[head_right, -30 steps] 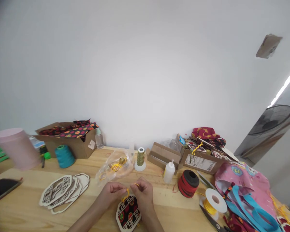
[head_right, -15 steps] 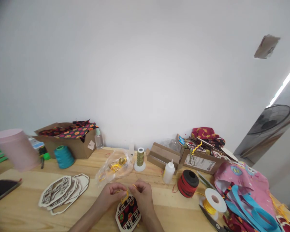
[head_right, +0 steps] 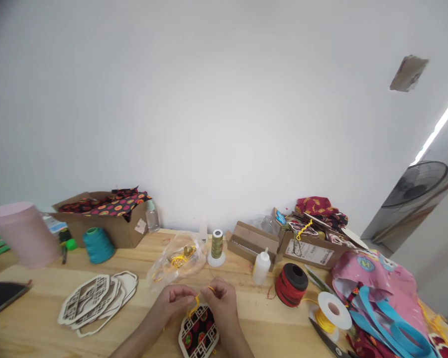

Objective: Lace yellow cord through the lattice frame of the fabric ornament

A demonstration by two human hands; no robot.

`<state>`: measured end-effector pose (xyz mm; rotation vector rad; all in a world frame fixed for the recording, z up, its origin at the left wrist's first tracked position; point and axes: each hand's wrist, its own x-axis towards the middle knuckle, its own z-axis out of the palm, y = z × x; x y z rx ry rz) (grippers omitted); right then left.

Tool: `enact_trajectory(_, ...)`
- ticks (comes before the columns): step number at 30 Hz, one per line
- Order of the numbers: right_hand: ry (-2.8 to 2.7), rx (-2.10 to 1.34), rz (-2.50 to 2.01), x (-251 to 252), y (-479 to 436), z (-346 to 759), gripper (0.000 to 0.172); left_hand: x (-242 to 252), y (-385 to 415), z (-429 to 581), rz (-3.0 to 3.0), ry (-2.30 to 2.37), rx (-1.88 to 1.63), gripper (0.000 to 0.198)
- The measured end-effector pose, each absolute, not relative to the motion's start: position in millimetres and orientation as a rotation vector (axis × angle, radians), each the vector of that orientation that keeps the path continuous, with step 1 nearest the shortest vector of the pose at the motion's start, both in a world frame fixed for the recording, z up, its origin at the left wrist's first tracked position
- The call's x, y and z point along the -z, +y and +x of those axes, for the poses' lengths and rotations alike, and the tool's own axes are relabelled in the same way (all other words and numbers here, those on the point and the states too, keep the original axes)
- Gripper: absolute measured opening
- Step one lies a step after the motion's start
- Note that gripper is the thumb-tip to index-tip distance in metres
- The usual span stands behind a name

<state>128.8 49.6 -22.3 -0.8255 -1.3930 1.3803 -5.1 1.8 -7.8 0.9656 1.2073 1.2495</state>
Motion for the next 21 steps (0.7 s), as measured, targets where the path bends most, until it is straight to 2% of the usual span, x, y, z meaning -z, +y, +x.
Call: enact_trajectory(21, -1.311, -1.498, -0.823, 24.4, 50.4, 127.6, 0.023, 16.8, 5.4, -6.2, 1.03, 1.258, -1.28, 0.028)
